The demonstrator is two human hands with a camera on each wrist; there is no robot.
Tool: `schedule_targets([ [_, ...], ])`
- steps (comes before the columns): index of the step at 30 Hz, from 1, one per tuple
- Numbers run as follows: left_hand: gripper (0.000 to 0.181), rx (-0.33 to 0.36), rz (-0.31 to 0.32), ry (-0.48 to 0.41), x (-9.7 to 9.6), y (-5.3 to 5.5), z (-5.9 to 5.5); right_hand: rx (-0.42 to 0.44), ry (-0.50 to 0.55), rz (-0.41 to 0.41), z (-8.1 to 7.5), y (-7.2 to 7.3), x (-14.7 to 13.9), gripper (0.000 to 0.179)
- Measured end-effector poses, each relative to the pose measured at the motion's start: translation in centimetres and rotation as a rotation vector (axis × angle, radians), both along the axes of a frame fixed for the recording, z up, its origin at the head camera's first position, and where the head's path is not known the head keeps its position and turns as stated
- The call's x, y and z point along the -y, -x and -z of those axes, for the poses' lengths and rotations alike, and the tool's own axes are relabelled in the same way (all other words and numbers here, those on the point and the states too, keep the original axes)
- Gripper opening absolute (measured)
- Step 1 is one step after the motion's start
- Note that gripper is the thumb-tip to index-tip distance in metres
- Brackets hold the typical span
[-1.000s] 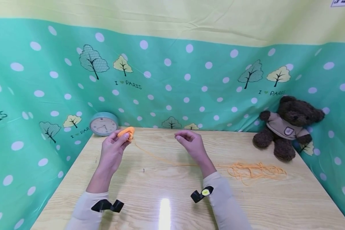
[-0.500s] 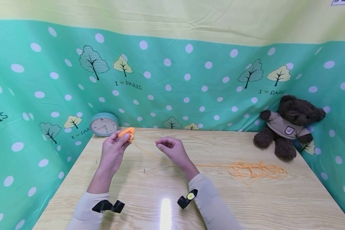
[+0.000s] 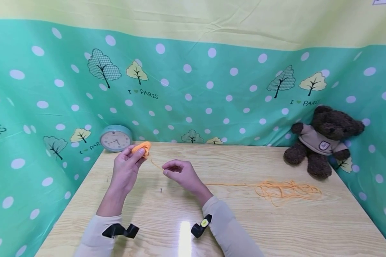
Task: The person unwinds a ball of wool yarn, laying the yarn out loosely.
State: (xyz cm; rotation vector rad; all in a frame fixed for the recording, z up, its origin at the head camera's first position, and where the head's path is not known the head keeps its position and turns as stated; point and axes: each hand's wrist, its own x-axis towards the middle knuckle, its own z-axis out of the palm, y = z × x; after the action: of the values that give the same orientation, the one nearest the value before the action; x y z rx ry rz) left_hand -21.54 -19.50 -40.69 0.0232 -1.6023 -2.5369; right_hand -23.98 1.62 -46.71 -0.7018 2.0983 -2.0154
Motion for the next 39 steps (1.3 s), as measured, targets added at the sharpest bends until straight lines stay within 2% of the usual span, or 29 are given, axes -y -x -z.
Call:
schedule_targets([
  [4,0.009,-0.007,0.008,0.004,0.0,0.0,0.0,-0.015,-0.026,-0.002,0.0,-0.2,0.3,0.019],
  [9,0.009,-0.01,0.01,0.008,0.0,-0.1,-0.1,0.009,-0.049,0.001,-0.1,-0.3,0.0,0.016],
  [18,0.008,-0.009,0.045,0.033,-0.1,-0.1,0.0,-0.01,-0.048,0.041,-1.0,0.0,-2.5,0.018],
  [27,0.005,-0.026,0.131,0.162,-0.1,-0.3,0.2,-0.04,-0.022,0.102,-3.0,-0.1,-6.2,0.017],
  [35,0.013,-0.037,0.18,0.161,-0.1,-0.2,0.3,-0.016,-0.034,0.133,-3.7,-0.6,-8.4,0.02],
  [39,0.029,-0.037,0.197,0.169,-0.1,-0.2,0.3,-0.009,-0.043,0.142,-3.8,-0.8,-9.0,0.019],
])
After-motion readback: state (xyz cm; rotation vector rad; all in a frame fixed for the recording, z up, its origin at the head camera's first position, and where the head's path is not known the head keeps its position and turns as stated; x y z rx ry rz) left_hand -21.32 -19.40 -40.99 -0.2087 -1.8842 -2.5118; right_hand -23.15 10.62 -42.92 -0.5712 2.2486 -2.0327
